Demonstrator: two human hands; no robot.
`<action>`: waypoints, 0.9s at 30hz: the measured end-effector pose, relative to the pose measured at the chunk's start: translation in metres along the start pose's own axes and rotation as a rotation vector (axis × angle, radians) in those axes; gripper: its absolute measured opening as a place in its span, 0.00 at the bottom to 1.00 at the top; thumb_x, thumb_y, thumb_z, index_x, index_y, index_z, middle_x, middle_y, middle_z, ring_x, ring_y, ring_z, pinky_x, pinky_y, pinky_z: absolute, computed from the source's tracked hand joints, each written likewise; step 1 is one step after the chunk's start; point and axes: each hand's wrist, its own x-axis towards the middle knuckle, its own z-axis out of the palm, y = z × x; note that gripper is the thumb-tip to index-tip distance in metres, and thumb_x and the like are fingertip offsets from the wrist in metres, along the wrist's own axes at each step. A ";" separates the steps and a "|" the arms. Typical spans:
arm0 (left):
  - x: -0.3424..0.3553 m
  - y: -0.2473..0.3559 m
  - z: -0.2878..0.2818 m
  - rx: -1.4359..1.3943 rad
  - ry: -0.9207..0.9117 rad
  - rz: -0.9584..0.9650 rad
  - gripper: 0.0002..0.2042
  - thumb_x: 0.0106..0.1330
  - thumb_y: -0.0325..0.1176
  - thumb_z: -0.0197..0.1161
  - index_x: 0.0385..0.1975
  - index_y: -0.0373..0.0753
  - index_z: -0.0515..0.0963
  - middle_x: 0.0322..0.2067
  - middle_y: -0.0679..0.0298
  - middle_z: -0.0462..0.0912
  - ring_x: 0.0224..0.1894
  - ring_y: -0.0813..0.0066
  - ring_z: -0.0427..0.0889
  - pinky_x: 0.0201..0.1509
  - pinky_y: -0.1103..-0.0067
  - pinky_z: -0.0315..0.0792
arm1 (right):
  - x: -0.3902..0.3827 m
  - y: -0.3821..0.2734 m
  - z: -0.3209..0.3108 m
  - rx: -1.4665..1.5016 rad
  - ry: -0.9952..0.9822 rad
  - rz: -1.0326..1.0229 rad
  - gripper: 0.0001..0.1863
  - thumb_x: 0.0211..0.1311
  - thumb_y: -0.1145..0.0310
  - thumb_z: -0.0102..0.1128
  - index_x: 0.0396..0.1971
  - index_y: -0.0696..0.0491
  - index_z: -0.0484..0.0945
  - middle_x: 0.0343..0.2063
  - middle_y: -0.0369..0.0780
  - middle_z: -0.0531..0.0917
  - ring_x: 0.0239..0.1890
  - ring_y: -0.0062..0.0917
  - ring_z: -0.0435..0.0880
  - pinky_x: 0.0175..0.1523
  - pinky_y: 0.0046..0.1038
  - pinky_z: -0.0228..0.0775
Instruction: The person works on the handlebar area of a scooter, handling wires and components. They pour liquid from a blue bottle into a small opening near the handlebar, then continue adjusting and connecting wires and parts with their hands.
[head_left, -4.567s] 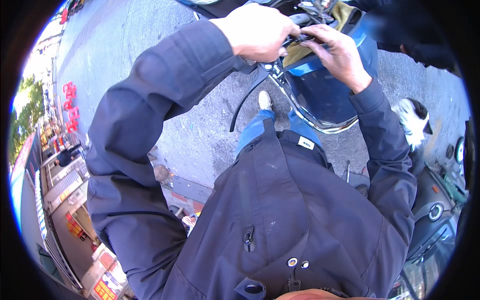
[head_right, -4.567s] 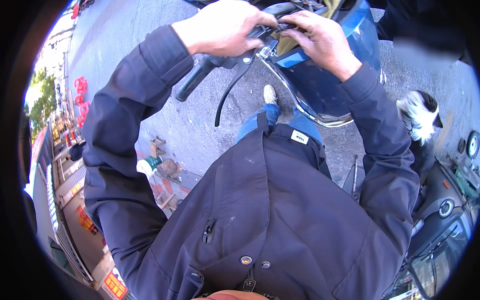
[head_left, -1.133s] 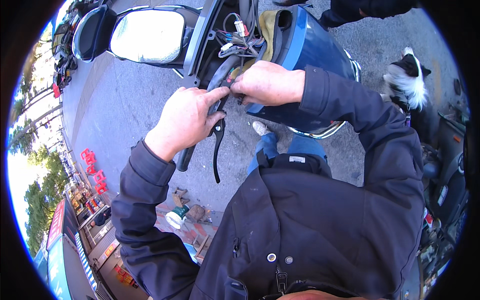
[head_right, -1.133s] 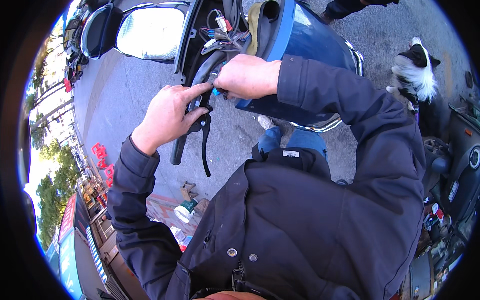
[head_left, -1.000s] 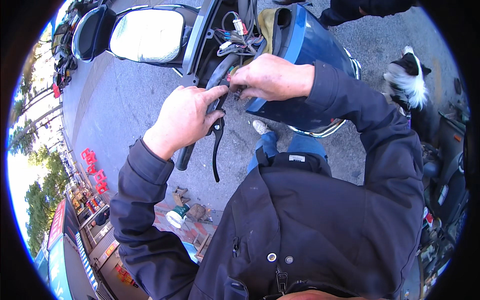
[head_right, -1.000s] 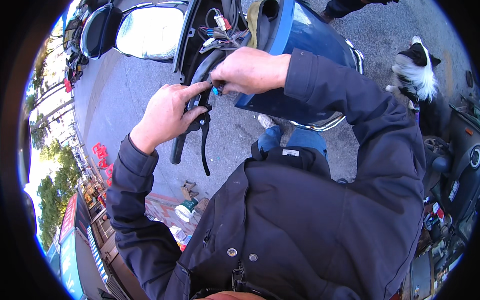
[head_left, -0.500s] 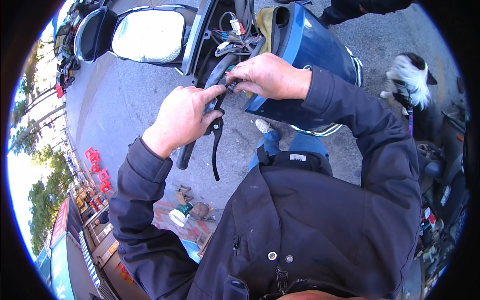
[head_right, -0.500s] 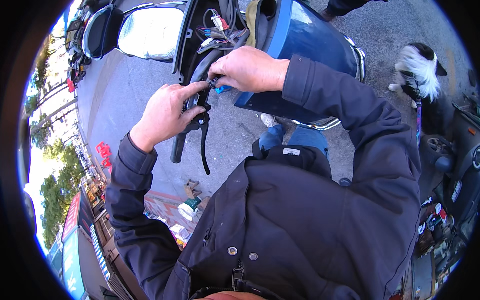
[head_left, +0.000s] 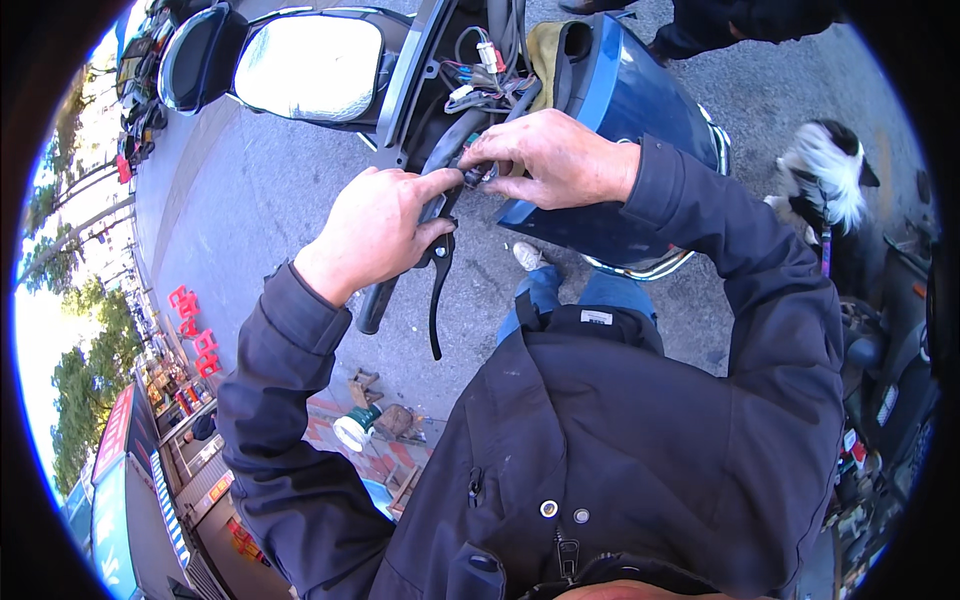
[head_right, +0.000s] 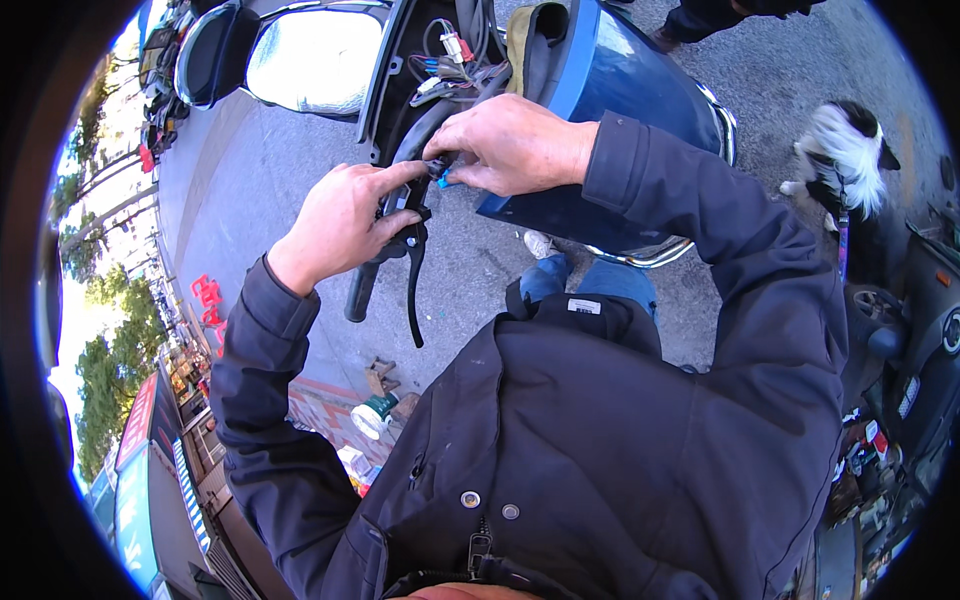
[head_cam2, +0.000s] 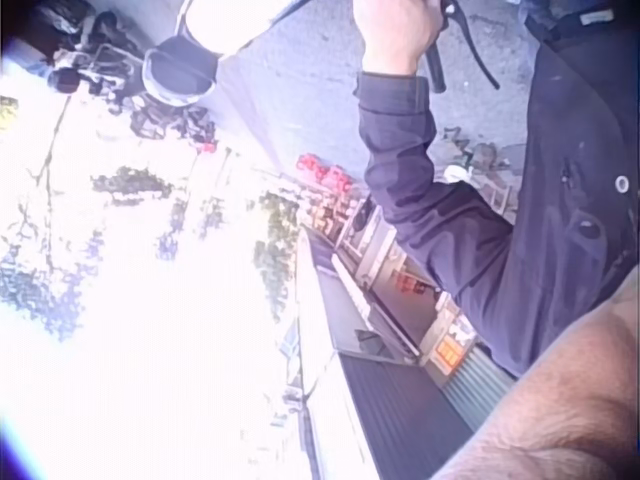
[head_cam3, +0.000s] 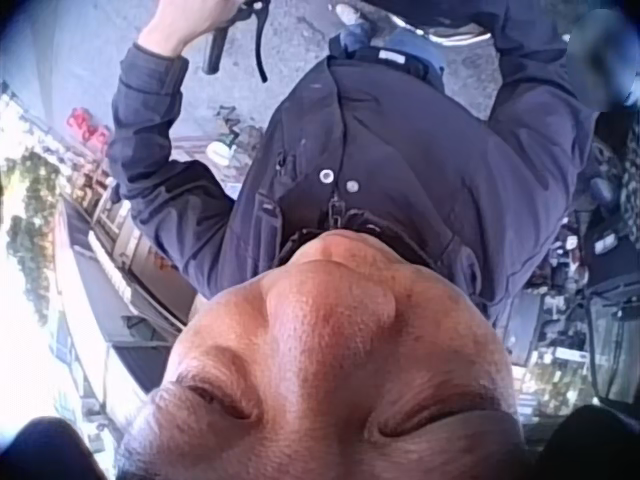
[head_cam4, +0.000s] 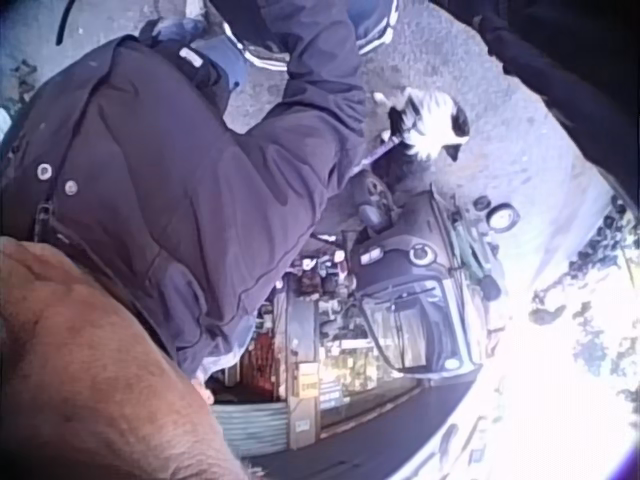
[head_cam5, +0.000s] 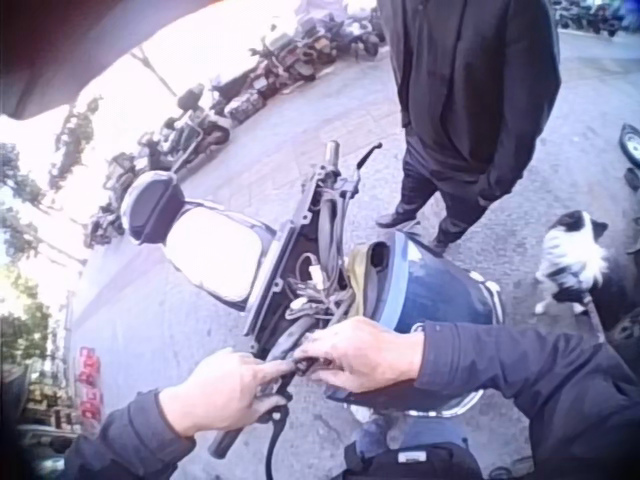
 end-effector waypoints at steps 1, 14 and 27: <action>-0.001 0.001 0.000 0.002 0.000 -0.001 0.23 0.61 0.33 0.75 0.58 0.39 0.81 0.35 0.50 0.88 0.39 0.49 0.87 0.47 0.62 0.79 | 0.000 -0.002 -0.001 -0.017 -0.011 0.001 0.19 0.60 0.67 0.75 0.51 0.53 0.86 0.40 0.44 0.89 0.43 0.40 0.89 0.50 0.36 0.82; -0.001 0.001 0.000 -0.008 -0.009 -0.015 0.25 0.61 0.34 0.75 0.60 0.41 0.81 0.38 0.51 0.88 0.41 0.49 0.87 0.50 0.61 0.79 | 0.000 -0.008 -0.003 0.001 -0.035 0.064 0.20 0.58 0.67 0.76 0.50 0.52 0.85 0.39 0.43 0.88 0.43 0.39 0.89 0.49 0.37 0.82; 0.000 0.000 0.001 0.045 -0.016 -0.008 0.24 0.62 0.35 0.75 0.59 0.39 0.81 0.41 0.50 0.89 0.43 0.47 0.88 0.50 0.62 0.80 | 0.005 -0.006 -0.024 -0.053 -0.211 -0.161 0.14 0.61 0.69 0.73 0.48 0.47 0.89 0.35 0.40 0.84 0.41 0.37 0.87 0.44 0.38 0.78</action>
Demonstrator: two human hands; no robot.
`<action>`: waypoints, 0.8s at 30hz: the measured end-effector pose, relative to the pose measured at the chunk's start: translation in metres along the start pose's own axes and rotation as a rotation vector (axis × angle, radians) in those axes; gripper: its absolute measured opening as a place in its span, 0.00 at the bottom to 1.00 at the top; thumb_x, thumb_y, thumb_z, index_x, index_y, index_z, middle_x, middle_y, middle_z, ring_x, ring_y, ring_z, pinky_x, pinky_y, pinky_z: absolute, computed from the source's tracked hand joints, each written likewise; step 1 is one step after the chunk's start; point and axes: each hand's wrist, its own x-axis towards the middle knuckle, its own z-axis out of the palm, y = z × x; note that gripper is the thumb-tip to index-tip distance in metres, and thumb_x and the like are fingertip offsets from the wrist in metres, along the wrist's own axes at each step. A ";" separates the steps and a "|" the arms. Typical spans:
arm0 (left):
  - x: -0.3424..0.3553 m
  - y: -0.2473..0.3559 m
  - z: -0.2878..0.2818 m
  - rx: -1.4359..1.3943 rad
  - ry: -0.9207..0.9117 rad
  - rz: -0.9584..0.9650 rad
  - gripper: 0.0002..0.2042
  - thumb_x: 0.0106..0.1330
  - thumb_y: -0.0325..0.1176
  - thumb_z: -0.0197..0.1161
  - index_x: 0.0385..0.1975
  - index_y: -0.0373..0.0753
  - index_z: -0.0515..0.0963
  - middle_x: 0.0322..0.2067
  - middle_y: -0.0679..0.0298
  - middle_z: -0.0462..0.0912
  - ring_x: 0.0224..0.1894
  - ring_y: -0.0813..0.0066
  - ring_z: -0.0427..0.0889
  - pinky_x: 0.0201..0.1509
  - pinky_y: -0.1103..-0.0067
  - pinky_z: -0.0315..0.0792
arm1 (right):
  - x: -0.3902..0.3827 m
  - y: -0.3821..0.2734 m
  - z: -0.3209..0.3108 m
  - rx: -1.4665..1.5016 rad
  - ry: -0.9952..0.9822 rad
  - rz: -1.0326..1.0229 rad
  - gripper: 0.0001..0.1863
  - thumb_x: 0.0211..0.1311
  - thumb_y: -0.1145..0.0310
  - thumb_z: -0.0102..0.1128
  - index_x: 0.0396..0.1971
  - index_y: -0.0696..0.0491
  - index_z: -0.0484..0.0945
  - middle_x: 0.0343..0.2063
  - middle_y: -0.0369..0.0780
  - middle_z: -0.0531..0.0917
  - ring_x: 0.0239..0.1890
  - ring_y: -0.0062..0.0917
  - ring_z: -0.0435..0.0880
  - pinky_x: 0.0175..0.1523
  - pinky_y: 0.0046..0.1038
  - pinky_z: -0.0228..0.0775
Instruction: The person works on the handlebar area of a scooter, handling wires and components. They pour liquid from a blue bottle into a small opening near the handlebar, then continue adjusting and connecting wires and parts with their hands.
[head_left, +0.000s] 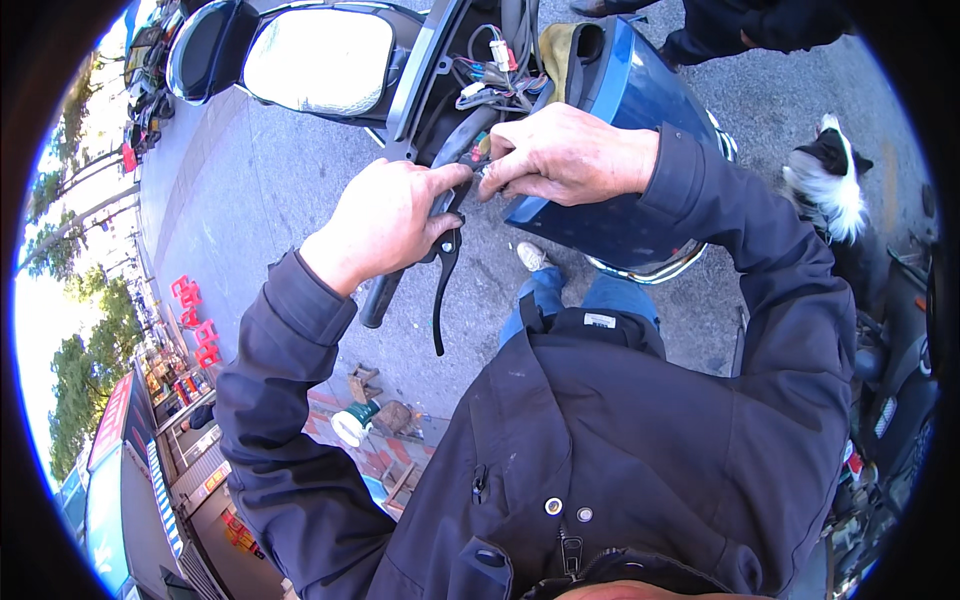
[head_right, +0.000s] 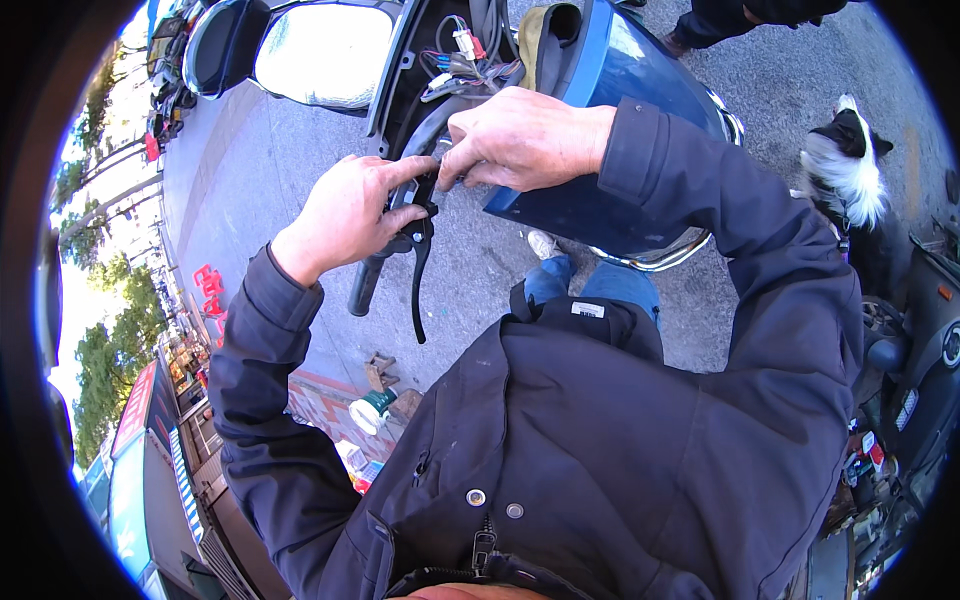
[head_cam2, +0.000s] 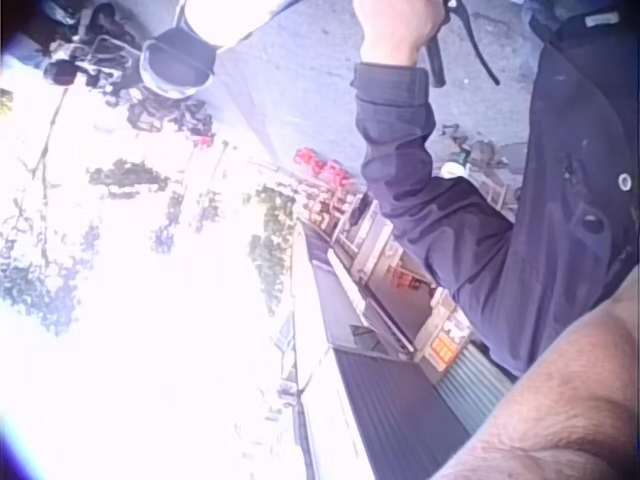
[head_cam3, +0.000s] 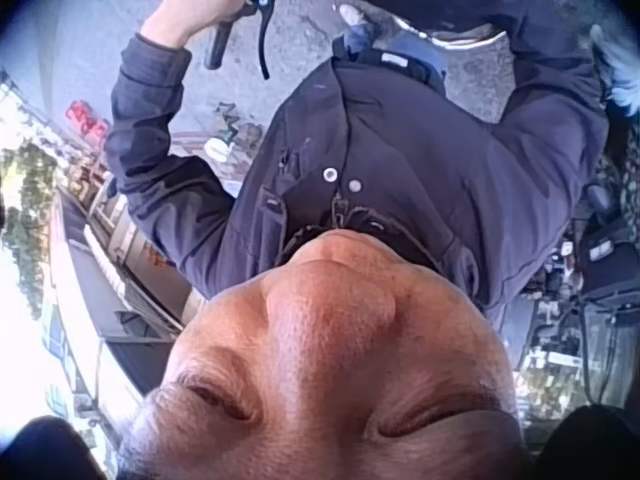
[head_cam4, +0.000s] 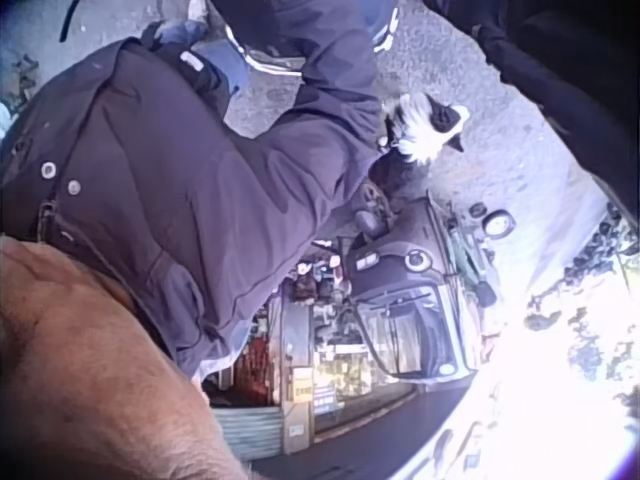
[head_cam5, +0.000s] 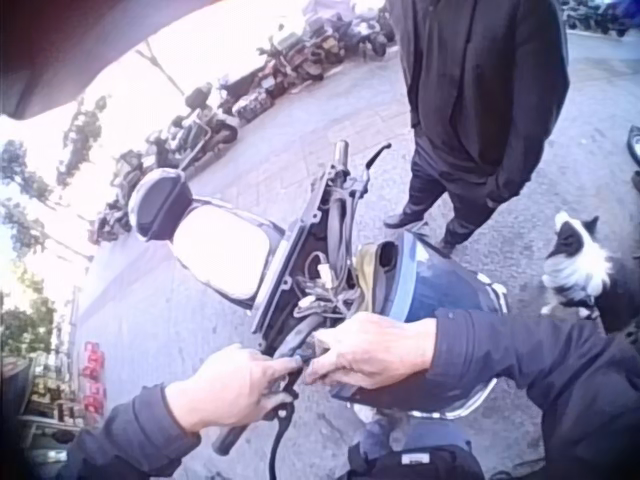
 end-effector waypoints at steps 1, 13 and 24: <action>0.000 0.000 0.000 0.006 0.001 -0.003 0.24 0.62 0.35 0.75 0.59 0.39 0.81 0.41 0.49 0.89 0.42 0.47 0.88 0.51 0.62 0.80 | 0.001 0.001 0.000 0.010 -0.021 0.008 0.14 0.62 0.69 0.73 0.48 0.47 0.89 0.36 0.40 0.84 0.41 0.37 0.87 0.45 0.38 0.78; -0.001 -0.003 0.002 0.005 0.039 0.039 0.24 0.61 0.34 0.75 0.57 0.39 0.81 0.39 0.50 0.89 0.42 0.49 0.87 0.50 0.62 0.80 | 0.005 -0.019 0.007 -0.074 0.003 0.158 0.13 0.61 0.75 0.69 0.46 0.56 0.86 0.37 0.46 0.85 0.42 0.42 0.88 0.48 0.40 0.82; 0.000 0.001 -0.002 0.033 0.032 0.026 0.24 0.60 0.34 0.75 0.57 0.38 0.81 0.33 0.50 0.89 0.38 0.52 0.90 0.47 0.63 0.81 | -0.003 -0.025 0.021 -0.184 0.145 0.106 0.15 0.59 0.78 0.64 0.48 0.57 0.83 0.37 0.46 0.85 0.38 0.43 0.89 0.43 0.40 0.81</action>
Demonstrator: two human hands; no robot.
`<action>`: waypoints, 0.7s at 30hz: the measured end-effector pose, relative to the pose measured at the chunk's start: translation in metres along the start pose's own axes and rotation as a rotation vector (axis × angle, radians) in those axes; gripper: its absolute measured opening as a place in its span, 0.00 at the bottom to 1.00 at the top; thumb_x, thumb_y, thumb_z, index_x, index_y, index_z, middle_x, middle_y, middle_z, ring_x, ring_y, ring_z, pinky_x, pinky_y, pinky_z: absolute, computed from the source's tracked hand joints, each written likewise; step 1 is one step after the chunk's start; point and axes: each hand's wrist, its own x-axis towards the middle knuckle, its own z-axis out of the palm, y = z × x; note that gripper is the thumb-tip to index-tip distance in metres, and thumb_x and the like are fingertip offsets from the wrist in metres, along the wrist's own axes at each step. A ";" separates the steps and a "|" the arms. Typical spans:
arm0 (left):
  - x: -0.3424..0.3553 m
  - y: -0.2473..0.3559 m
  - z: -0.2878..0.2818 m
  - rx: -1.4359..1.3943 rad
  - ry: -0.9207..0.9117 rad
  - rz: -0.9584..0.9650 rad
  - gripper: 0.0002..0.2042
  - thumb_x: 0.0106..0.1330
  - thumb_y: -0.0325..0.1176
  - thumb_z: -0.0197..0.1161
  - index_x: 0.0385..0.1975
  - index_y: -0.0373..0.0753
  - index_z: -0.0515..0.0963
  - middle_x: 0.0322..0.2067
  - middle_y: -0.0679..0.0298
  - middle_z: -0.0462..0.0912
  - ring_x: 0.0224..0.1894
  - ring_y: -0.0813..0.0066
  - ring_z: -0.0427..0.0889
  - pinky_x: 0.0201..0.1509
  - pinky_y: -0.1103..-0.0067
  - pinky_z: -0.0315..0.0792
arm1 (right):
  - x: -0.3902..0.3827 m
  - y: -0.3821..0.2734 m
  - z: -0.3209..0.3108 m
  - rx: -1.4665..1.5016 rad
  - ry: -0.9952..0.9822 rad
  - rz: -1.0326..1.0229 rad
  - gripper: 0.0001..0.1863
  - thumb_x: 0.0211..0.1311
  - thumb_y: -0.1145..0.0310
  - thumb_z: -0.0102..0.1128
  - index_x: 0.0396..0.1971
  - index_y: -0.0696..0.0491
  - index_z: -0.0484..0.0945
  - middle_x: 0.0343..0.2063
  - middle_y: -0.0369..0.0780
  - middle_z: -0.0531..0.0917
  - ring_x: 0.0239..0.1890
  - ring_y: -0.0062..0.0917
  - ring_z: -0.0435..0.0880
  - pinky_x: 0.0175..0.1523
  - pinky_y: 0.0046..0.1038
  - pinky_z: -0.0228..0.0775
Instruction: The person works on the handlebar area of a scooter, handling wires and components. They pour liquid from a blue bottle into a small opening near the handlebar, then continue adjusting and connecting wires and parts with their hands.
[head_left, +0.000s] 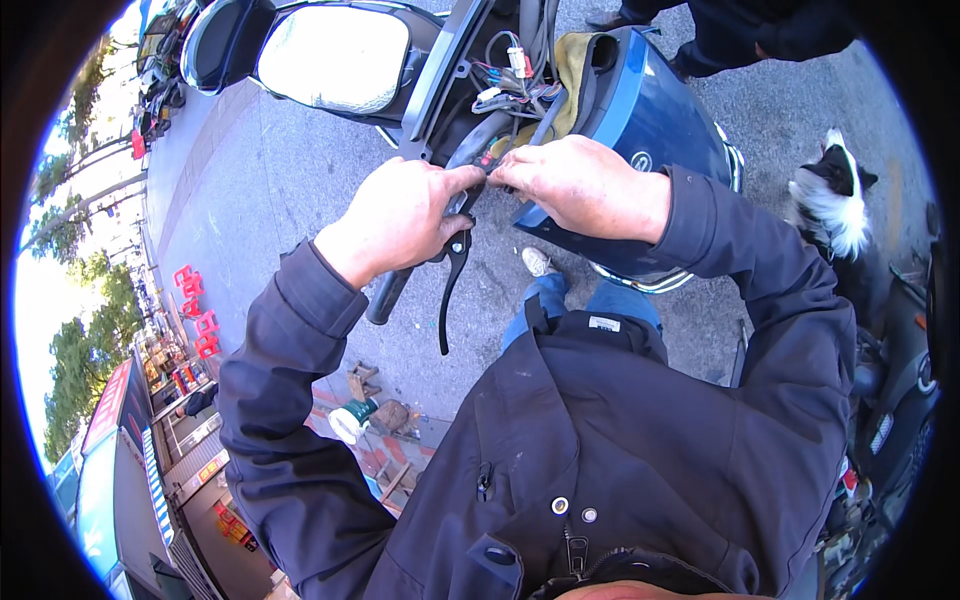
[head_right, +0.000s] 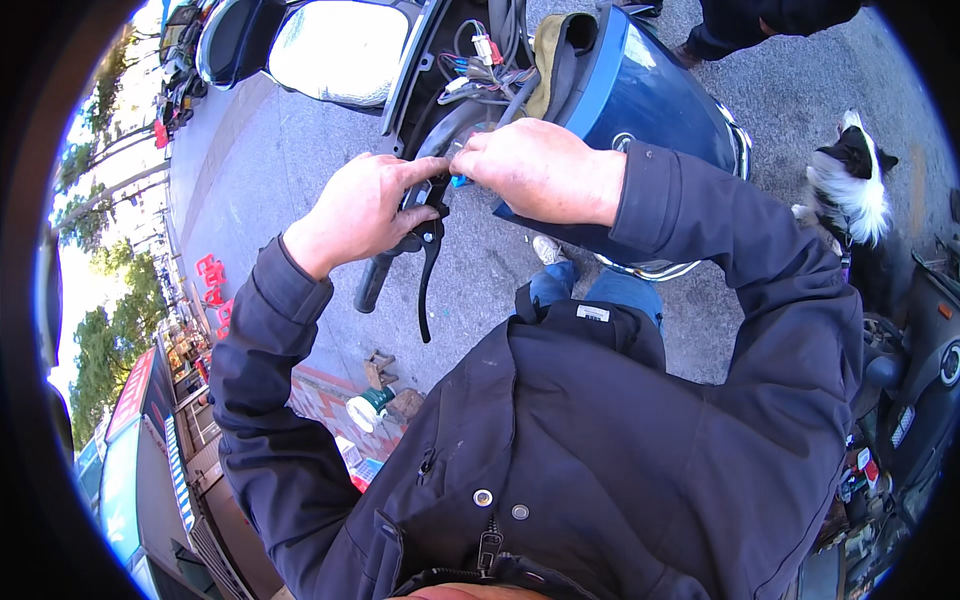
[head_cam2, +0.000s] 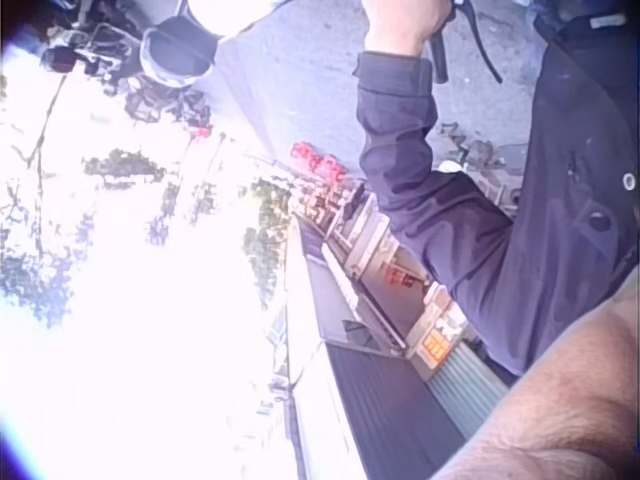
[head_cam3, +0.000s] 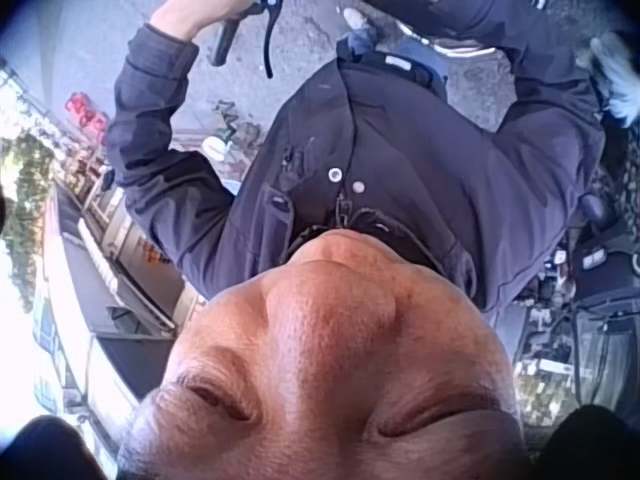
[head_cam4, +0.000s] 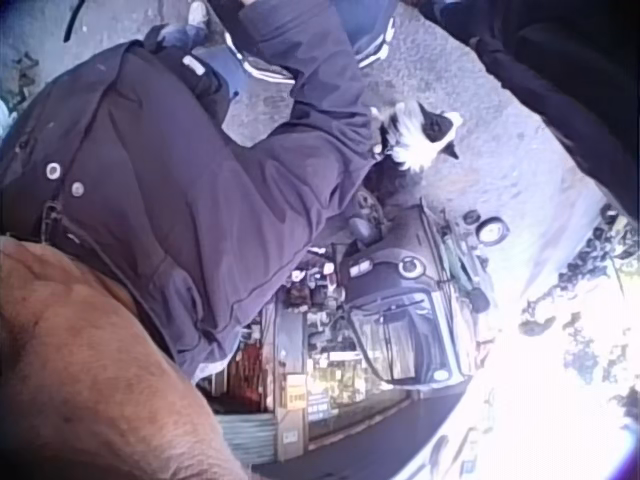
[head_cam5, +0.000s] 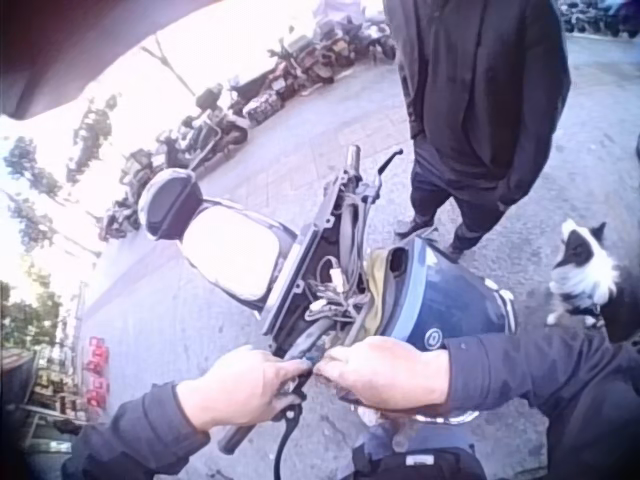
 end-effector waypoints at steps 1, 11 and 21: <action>0.000 -0.001 0.001 0.003 0.008 0.010 0.24 0.60 0.34 0.75 0.57 0.38 0.81 0.33 0.50 0.89 0.38 0.52 0.90 0.47 0.63 0.81 | 0.001 0.005 -0.001 -0.003 -0.022 -0.038 0.14 0.59 0.78 0.64 0.46 0.56 0.83 0.36 0.46 0.85 0.38 0.44 0.88 0.43 0.41 0.81; 0.000 -0.003 0.003 -0.025 0.009 0.015 0.23 0.59 0.34 0.75 0.56 0.40 0.81 0.32 0.50 0.88 0.37 0.50 0.88 0.45 0.61 0.81 | 0.009 0.019 -0.010 -0.033 -0.156 -0.062 0.15 0.66 0.68 0.68 0.51 0.52 0.84 0.38 0.44 0.86 0.41 0.40 0.89 0.45 0.39 0.82; -0.002 -0.002 0.002 -0.053 0.005 -0.001 0.25 0.60 0.35 0.75 0.59 0.41 0.81 0.34 0.49 0.87 0.38 0.46 0.86 0.47 0.60 0.79 | 0.004 0.017 0.007 0.110 0.017 -0.007 0.15 0.64 0.70 0.70 0.50 0.52 0.83 0.37 0.45 0.88 0.40 0.41 0.90 0.44 0.39 0.82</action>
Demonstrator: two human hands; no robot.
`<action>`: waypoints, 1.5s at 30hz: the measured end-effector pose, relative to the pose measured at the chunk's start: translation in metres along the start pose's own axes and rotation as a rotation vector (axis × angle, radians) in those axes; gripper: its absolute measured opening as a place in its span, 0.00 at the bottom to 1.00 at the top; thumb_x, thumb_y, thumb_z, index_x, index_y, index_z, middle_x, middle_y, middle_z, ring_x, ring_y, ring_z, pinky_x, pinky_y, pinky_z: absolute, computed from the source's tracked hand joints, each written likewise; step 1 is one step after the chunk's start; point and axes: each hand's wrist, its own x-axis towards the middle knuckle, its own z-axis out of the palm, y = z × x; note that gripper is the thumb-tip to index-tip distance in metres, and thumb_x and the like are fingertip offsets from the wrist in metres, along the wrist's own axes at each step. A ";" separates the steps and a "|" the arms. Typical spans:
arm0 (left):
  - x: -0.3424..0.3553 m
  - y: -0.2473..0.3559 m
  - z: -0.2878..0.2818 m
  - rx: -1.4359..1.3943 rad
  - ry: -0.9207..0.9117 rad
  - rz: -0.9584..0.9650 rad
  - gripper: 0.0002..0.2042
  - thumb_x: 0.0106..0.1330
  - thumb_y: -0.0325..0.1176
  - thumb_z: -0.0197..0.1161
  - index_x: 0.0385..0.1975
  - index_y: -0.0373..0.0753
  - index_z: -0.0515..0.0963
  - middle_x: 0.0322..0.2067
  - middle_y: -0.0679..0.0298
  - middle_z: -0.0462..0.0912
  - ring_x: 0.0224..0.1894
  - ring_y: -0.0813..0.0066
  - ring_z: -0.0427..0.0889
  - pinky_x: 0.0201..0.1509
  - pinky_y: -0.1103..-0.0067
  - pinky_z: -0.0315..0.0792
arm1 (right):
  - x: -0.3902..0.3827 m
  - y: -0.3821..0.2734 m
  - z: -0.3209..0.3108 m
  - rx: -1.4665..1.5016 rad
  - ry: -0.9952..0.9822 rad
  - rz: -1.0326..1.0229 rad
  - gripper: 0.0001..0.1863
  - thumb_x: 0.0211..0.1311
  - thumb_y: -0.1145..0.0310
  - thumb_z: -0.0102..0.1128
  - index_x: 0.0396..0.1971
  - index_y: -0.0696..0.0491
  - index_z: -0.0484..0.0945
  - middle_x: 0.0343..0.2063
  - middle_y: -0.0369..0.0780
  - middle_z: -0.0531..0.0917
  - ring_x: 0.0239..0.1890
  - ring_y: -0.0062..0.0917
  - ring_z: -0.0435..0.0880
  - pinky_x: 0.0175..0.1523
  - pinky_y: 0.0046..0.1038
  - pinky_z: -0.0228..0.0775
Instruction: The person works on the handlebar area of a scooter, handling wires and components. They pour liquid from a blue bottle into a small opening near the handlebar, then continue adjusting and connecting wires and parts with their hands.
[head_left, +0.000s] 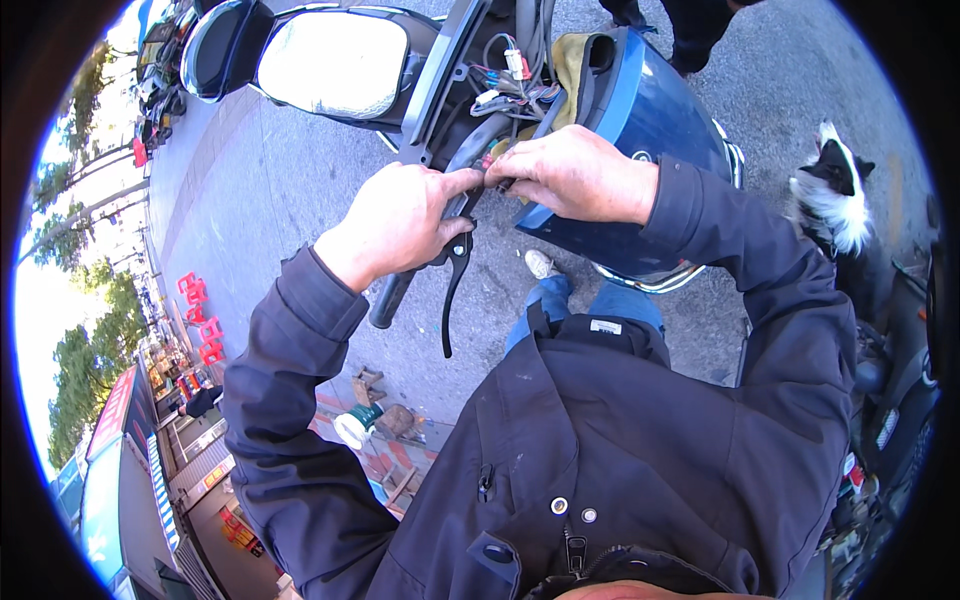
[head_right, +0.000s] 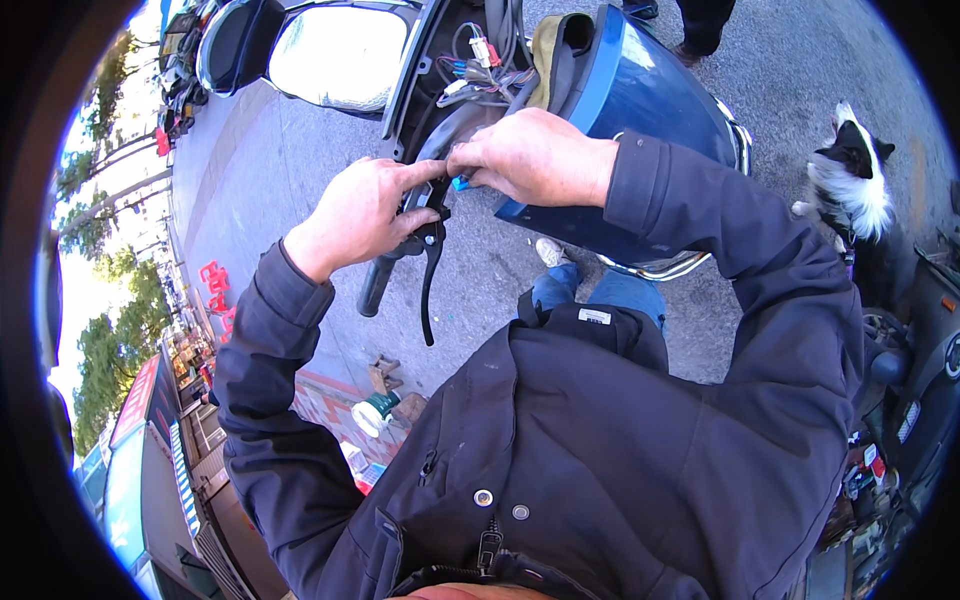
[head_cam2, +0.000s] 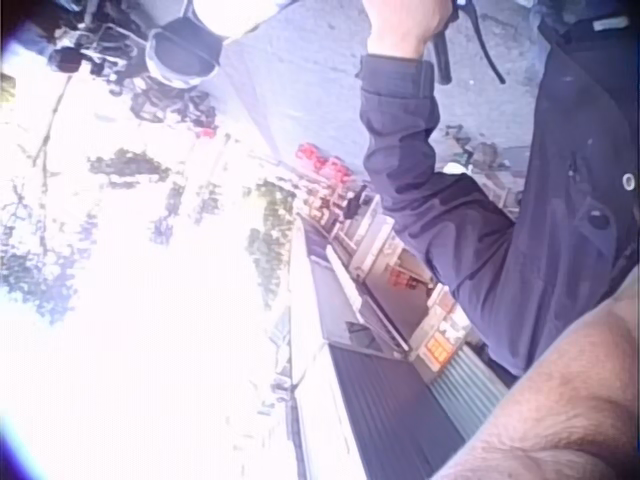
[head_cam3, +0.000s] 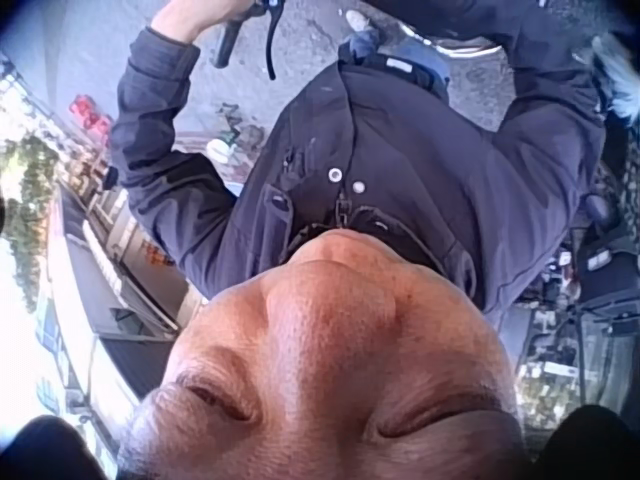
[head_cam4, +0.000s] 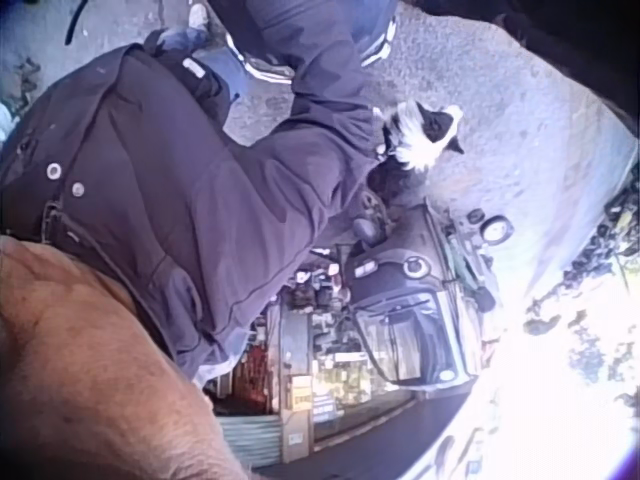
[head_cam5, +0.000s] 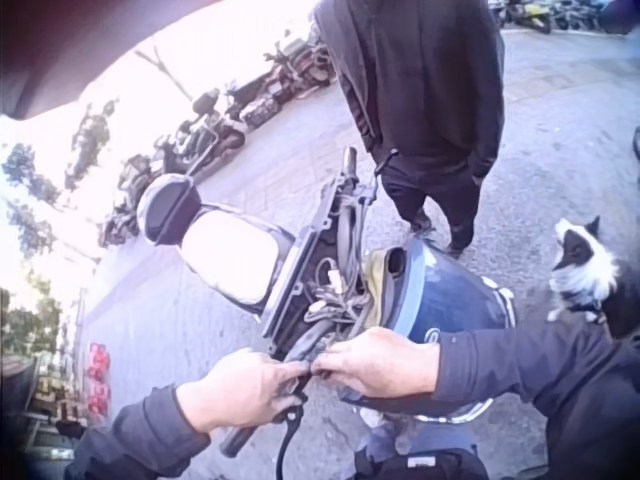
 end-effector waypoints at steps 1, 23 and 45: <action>0.001 0.000 0.000 -0.003 -0.002 0.002 0.25 0.60 0.35 0.76 0.59 0.42 0.81 0.34 0.49 0.87 0.38 0.46 0.86 0.47 0.60 0.79 | -0.002 -0.001 0.002 0.029 0.033 0.032 0.15 0.64 0.70 0.70 0.50 0.53 0.83 0.36 0.45 0.88 0.40 0.41 0.90 0.44 0.40 0.81; 0.002 0.000 -0.001 0.064 -0.019 0.009 0.25 0.60 0.36 0.76 0.58 0.41 0.80 0.33 0.51 0.88 0.38 0.49 0.87 0.47 0.62 0.79 | 0.001 0.002 0.026 0.047 0.170 0.212 0.15 0.60 0.70 0.72 0.45 0.57 0.82 0.37 0.46 0.87 0.42 0.43 0.89 0.47 0.39 0.82; -0.100 0.006 0.036 -0.152 0.484 -0.357 0.22 0.60 0.36 0.78 0.54 0.39 0.85 0.31 0.60 0.84 0.29 0.66 0.79 0.35 0.70 0.74 | 0.017 0.009 0.029 0.154 0.136 0.253 0.13 0.56 0.70 0.77 0.38 0.59 0.85 0.32 0.48 0.87 0.38 0.43 0.89 0.45 0.39 0.82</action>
